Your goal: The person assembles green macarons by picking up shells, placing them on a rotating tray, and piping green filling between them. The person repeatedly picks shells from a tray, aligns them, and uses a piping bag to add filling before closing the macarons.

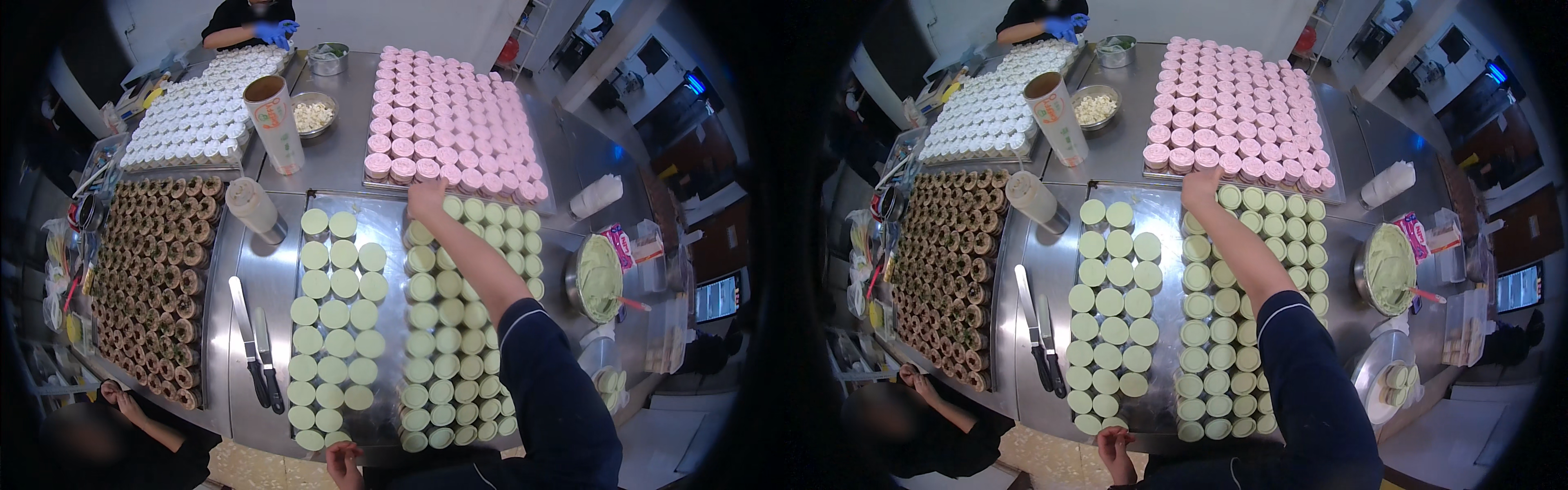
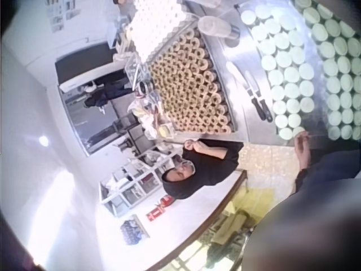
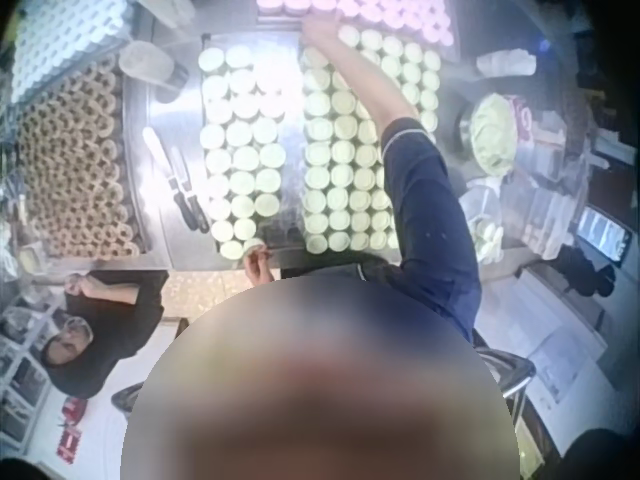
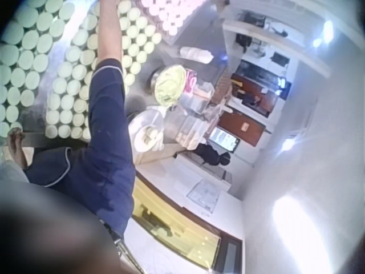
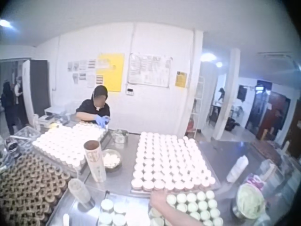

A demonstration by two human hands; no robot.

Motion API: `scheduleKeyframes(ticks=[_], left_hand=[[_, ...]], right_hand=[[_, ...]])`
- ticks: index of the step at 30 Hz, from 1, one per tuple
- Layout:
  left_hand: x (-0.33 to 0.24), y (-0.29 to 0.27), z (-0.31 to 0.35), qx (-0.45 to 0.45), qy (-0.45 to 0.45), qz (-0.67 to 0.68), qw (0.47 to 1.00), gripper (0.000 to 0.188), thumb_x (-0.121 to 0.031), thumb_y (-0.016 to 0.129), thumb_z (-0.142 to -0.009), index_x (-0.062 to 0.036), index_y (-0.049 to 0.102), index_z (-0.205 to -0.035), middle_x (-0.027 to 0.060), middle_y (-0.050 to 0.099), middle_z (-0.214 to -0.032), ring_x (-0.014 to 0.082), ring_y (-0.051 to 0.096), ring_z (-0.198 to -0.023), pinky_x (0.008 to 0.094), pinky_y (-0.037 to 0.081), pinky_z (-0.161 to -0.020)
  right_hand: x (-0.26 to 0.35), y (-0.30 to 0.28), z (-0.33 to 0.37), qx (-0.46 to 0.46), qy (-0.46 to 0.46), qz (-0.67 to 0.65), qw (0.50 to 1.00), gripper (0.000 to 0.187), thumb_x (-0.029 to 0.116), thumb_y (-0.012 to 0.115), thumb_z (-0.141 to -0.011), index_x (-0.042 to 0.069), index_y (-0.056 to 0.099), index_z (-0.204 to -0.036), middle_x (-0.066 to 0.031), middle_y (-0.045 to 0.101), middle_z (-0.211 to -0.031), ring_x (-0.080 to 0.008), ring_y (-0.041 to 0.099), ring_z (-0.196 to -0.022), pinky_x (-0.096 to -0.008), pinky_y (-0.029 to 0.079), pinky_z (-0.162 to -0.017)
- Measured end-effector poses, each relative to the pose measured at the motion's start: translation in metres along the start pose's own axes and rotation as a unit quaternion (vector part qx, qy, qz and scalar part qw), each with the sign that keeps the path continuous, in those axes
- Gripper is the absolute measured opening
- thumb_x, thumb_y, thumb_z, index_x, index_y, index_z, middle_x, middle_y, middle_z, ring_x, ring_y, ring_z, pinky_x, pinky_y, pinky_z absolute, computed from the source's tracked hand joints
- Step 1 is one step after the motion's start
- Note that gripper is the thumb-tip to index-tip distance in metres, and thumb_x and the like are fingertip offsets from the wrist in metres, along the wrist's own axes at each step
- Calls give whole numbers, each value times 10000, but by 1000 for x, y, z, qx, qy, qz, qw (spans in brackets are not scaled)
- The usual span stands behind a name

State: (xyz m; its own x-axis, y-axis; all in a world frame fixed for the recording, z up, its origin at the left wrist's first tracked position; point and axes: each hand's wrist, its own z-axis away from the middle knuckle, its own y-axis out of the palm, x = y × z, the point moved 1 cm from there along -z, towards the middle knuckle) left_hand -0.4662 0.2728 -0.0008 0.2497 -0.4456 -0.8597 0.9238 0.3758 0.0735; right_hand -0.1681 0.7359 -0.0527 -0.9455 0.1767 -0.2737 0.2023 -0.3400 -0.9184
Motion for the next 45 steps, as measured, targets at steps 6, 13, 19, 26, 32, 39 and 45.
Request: scheduleKeyframes(ticks=[6,13,19,26,32,39,45], left_hand=[[-8,7,4,4,-5,-10,1000,107,2,474,-850,-23,464,-954,79,538,-854,144,541,-720,271,463,-683],[-12,31,16,77,18,6,997,95,-3,460,-867,-21,465,-959,71,540,-858,134,527,-736,256,445,-692],[-16,64,38,186,87,-43,978,85,-14,453,-883,-14,476,-966,56,543,-820,120,517,-753,245,426,-719],[3,115,88,301,133,-75,941,80,0,445,-880,-15,488,-946,56,552,-837,123,536,-763,244,429,-716],[25,162,147,401,119,-153,896,125,-20,469,-868,-21,477,-993,70,554,-934,124,539,-803,247,428,-728],[70,238,207,526,152,-251,798,350,-7,496,-838,-59,392,-1168,70,504,-1090,150,516,-930,279,426,-763],[93,305,245,508,207,-280,788,698,5,562,-761,-71,175,-1336,153,431,-1174,220,462,-1052,343,416,-824]], right_hand=[[-12,-23,35,-121,-17,-98,988,474,328,726,-623,134,603,-1038,-73,504,-1180,-214,467,-1088,-532,257,-900],[-113,-44,190,-396,-104,-425,807,327,114,632,-707,116,566,-1028,-105,483,-1163,-262,443,-1117,-450,318,-932],[-254,-19,391,-553,8,-405,728,193,-86,553,-691,56,632,-795,-122,558,-1015,-263,528,-987,-347,424,-833],[-391,50,577,-548,290,-353,701,244,-65,507,-757,35,555,-974,-116,529,-1054,-231,508,-968,-315,411,-769],[-438,137,656,-335,381,-462,728,588,-50,565,-696,61,369,-1239,-161,500,-1082,-270,490,-999,-363,408,-843],[-417,196,627,-303,277,-559,720,824,71,734,-611,39,215,-1251,-199,425,-1146,-332,437,-1098,-395,370,-932],[-391,206,589,-332,332,-523,711,848,159,783,-602,-2,218,-1215,-193,416,-1131,-317,490,-1014,-387,412,-865]])
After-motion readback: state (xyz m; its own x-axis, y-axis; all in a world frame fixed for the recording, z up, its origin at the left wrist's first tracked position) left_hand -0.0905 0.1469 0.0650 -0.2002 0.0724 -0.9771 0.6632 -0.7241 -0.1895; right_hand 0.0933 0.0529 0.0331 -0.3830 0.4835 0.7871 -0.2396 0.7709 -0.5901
